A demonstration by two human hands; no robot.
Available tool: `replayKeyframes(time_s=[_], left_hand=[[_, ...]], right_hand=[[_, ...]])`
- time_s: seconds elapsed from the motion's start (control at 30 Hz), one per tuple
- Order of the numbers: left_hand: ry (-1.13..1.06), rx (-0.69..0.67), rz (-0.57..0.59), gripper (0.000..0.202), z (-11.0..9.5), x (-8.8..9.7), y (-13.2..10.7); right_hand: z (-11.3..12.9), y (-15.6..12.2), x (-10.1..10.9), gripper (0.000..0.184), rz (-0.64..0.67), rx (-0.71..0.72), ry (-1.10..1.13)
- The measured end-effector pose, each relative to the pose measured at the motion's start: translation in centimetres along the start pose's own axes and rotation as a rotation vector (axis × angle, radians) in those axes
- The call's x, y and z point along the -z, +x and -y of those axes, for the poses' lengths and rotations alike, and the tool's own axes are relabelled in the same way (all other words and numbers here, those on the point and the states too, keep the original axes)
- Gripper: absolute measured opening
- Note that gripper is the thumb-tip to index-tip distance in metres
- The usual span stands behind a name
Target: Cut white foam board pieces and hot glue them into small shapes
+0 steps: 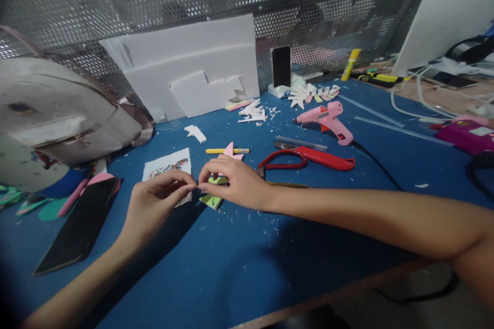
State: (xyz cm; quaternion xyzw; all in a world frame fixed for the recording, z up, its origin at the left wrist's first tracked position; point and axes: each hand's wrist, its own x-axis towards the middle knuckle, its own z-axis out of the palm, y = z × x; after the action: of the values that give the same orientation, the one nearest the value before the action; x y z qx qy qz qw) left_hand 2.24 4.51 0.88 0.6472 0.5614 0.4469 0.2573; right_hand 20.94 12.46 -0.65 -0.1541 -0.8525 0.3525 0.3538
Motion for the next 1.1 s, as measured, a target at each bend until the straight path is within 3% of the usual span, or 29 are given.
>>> replayKeyframes(time_s=[0.4, 0.73, 0.8, 0.9, 1.03, 1.1], left_hand=[[0.001, -0.003, -0.003, 0.01, 0.0, 0.1, 0.1], [0.098, -0.125, -0.084, 0.009, 0.5, 2.3, 1.3], [0.136, -0.21, -0.02, 0.007, 0.4, 2.0, 1.1], [0.324, -0.452, 0.133, 0.005, 0.1, 0.6, 0.1], [0.755, -0.658, 0.164, 0.011, 0.0, -1.7, -1.4], [0.858, -0.739, 0.209, 0.015, 0.2, -2.4, -1.6]], right_hand=[[0.0, 0.1, 0.0, 0.005, -0.004, -0.011, 0.013], [0.1, 0.2, 0.1, 0.007, -0.001, -0.09, 0.087], [0.2, 0.2, 0.1, 0.007, -0.012, -0.123, 0.127], [0.1, 0.3, 0.0, 0.007, -0.035, -0.161, 0.168], [0.0, 0.4, 0.0, 0.006, -0.041, -0.174, 0.174], [-0.1, 0.3, 0.1, 0.005, -0.036, -0.169, 0.172]])
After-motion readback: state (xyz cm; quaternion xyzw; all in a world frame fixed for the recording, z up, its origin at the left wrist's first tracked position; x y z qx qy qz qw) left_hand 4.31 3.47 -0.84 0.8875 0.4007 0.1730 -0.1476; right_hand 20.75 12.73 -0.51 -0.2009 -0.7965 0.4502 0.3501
